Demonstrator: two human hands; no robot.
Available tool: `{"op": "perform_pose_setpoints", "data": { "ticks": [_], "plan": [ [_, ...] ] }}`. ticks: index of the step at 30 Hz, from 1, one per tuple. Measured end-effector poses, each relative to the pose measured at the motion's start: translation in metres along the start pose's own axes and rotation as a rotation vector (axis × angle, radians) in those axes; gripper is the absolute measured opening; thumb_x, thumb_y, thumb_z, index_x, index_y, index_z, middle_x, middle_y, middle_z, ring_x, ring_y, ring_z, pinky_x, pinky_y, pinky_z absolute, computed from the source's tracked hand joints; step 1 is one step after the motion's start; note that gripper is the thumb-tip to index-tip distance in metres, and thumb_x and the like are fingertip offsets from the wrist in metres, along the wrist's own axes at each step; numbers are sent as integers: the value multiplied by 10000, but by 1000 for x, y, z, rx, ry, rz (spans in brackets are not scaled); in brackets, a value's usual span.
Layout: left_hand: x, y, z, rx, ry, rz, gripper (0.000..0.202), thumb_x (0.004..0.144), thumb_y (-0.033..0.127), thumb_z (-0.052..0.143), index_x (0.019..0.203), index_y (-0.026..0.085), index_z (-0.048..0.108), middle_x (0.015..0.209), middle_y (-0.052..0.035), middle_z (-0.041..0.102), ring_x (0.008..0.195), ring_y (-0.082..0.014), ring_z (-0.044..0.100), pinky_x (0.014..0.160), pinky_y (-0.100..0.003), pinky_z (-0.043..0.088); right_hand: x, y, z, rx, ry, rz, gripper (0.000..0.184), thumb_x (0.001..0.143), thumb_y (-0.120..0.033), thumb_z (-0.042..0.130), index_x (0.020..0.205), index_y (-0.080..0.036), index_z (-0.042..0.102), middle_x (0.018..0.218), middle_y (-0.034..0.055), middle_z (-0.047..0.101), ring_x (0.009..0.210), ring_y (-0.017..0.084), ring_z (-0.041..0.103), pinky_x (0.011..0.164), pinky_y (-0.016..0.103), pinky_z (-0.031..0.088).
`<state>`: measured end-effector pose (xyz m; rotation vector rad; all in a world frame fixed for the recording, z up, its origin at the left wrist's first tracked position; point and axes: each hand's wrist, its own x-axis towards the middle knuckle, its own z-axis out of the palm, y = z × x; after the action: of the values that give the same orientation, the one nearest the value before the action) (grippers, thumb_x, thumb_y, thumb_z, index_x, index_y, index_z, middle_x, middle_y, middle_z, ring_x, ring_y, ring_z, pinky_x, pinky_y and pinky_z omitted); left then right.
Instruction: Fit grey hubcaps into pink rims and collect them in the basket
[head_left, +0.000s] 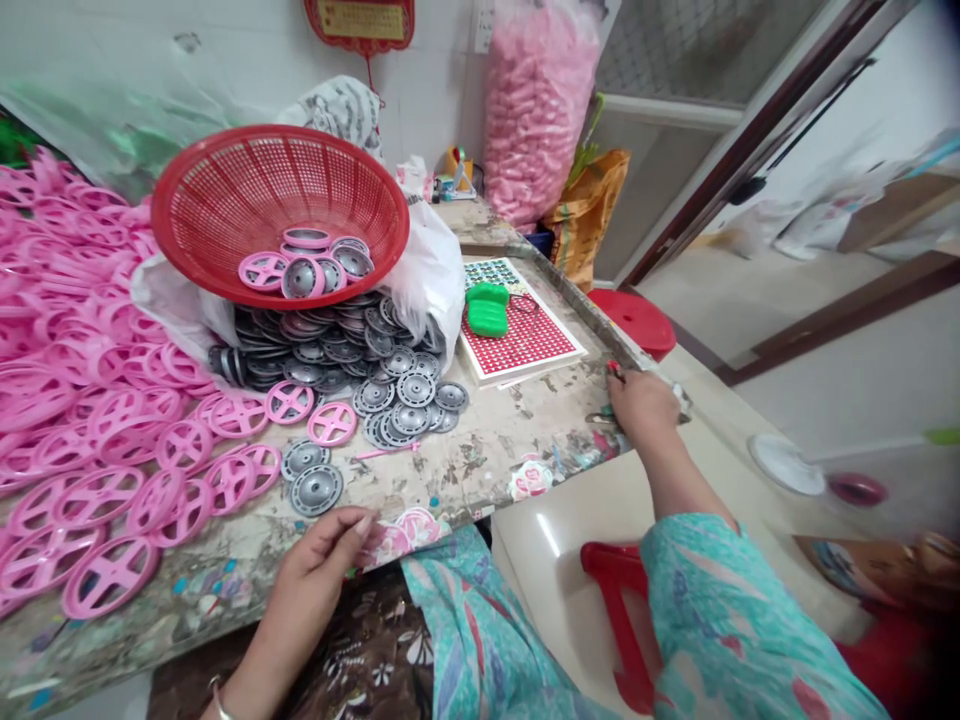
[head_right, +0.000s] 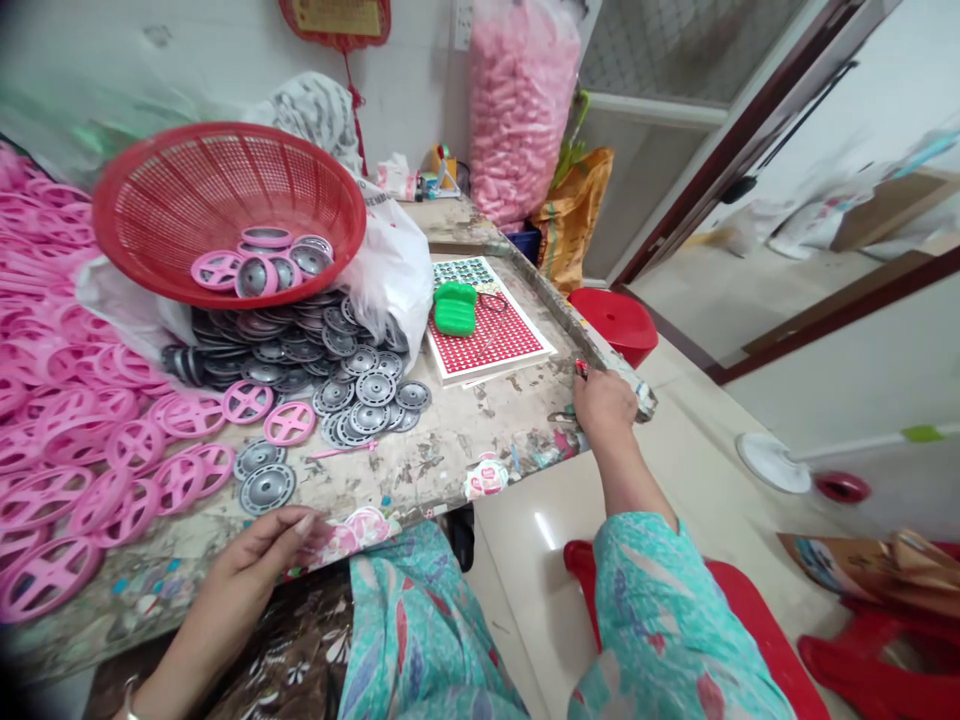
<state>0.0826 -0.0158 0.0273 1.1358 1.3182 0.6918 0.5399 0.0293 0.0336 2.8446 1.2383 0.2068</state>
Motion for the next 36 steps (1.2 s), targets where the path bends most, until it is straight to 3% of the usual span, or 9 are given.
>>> {"op": "perform_pose_setpoints", "data": {
  "ticks": [6,13,20,28,32,36],
  "plan": [
    [1,0,0,-6,-16,3,336,752,498,618,876,187,639,810,-30,685,797,-203,625,729,-297,494,10,0,3,12,-20,-39,359,825,-251,436,1017,-103,700,1016,193,665,926,285,622,716,325,441],
    [3,-5,-4,-46,-48,3,334,757,492,619,888,186,648,809,-36,689,787,-199,625,719,-296,504,19,-2,1,20,30,-141,317,803,-228,449,948,-114,707,949,156,683,859,252,626,694,301,422],
    [3,0,-3,-89,-49,-13,329,721,486,655,851,184,670,770,-31,678,765,-194,618,699,-291,520,41,-31,-13,70,164,-248,337,843,-203,417,1003,-89,690,1011,184,654,951,260,584,789,320,423],
    [3,-6,-6,-105,-48,-6,324,733,480,647,879,191,656,802,-24,673,776,-194,619,728,-317,531,88,-57,-9,234,134,-272,311,806,-245,501,1000,-102,698,1001,161,679,926,260,602,783,321,435],
    [3,-8,-6,-95,-50,2,327,749,479,630,896,187,653,793,-22,667,782,-192,617,732,-315,533,87,-50,-4,373,147,-231,338,810,-276,503,1061,-135,679,1001,114,694,902,234,617,773,304,447],
    [4,-7,-6,-83,-56,-9,325,749,473,633,900,186,652,806,-25,673,790,-191,624,745,-313,533,69,-26,-2,474,172,-151,336,813,-246,470,1050,-142,684,993,95,702,902,221,627,795,295,454]
  ]
}}
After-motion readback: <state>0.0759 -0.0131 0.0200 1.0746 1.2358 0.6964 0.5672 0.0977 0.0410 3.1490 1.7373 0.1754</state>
